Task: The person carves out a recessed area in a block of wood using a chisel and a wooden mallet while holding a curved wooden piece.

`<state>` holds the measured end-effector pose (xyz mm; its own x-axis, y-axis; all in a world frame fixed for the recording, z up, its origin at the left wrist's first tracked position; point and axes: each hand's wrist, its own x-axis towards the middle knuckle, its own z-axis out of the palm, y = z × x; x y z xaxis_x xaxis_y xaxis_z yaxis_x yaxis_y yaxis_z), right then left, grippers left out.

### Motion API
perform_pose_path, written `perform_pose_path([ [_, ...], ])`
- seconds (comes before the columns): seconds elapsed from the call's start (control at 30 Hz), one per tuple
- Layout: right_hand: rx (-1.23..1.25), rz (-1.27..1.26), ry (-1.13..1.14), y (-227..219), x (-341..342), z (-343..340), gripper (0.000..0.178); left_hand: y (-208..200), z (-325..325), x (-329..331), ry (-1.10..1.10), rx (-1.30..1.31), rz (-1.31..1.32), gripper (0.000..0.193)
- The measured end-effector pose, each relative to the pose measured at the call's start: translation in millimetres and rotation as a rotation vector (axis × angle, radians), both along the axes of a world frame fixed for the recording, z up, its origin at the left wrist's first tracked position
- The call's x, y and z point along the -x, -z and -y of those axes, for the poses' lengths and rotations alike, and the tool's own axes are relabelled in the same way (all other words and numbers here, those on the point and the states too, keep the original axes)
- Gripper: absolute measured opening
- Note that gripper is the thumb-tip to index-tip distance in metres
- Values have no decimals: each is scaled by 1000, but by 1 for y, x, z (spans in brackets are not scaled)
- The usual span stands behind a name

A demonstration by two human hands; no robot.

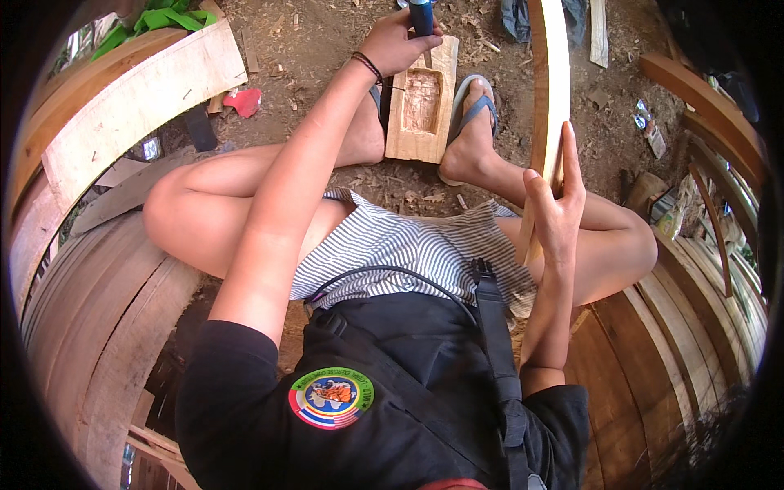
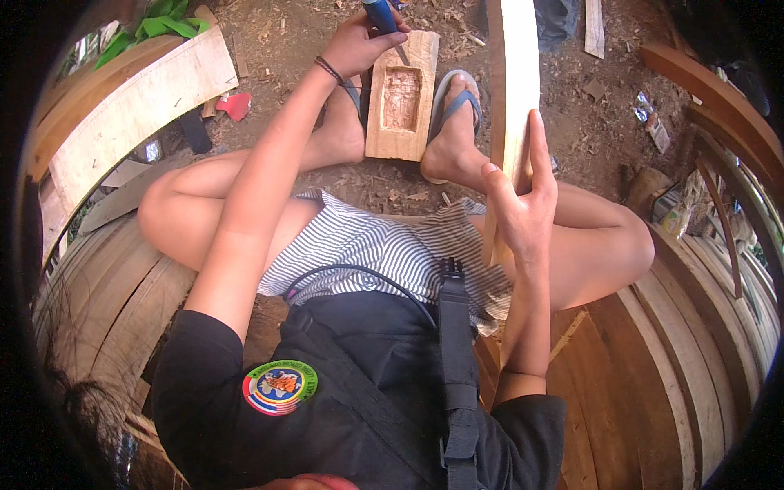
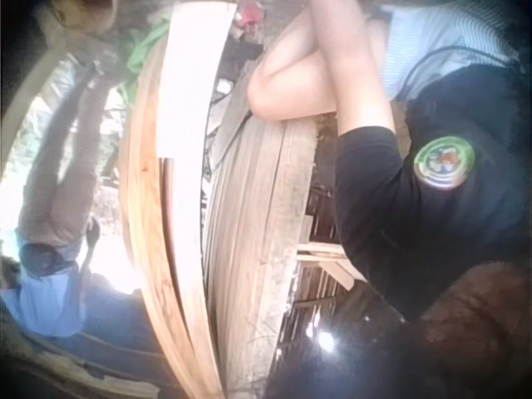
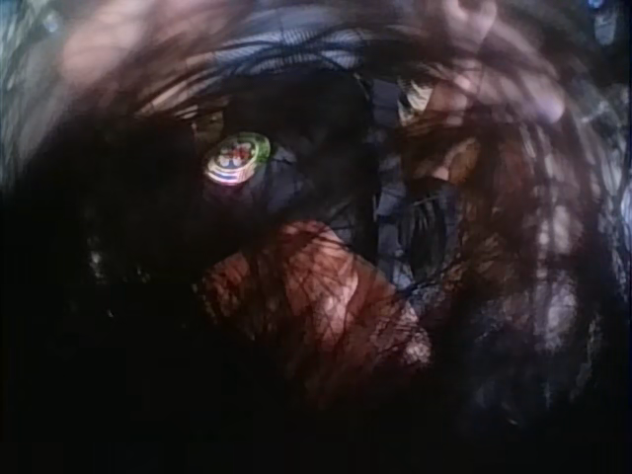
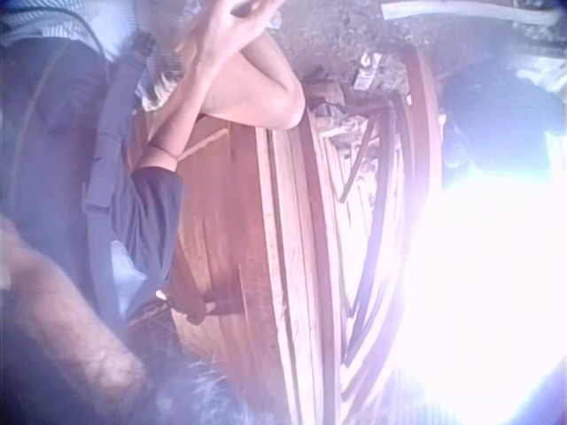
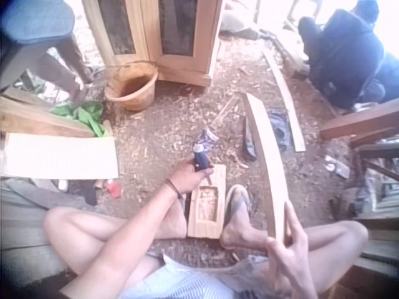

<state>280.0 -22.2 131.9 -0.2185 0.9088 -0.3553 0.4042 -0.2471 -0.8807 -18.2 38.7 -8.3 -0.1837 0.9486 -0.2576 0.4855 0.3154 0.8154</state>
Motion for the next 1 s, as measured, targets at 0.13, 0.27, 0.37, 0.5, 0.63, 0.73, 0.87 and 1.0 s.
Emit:
perform_pose_path([
  [0.13,7,-1,-7,-1,1,1,81,-1,2,-5,-16,-8,-17,39],
  [0.27,-20,7,0,1,-1,3,80,-1,2,-9,-26,-49,5,39],
  [0.37,-18,24,-6,-1,0,2,80,-1,2,-10,-26,-55,-3,39],
  [0.5,-11,22,-7,0,0,1,80,1,2,-14,-27,-58,-35,38],
  [0.63,29,1,4,-2,4,2,78,7,2,-15,-27,-89,-46,38],
  [0.73,62,-23,-2,-2,6,3,78,10,0,-18,-13,-172,-32,39],
  [0.87,-95,-14,-114,-11,-1,-10,79,16,-7,-26,5,-272,-123,40],
  [1.0,-522,34,-152,-76,1,-43,82,13,-16,-27,37,-260,-121,39],
])
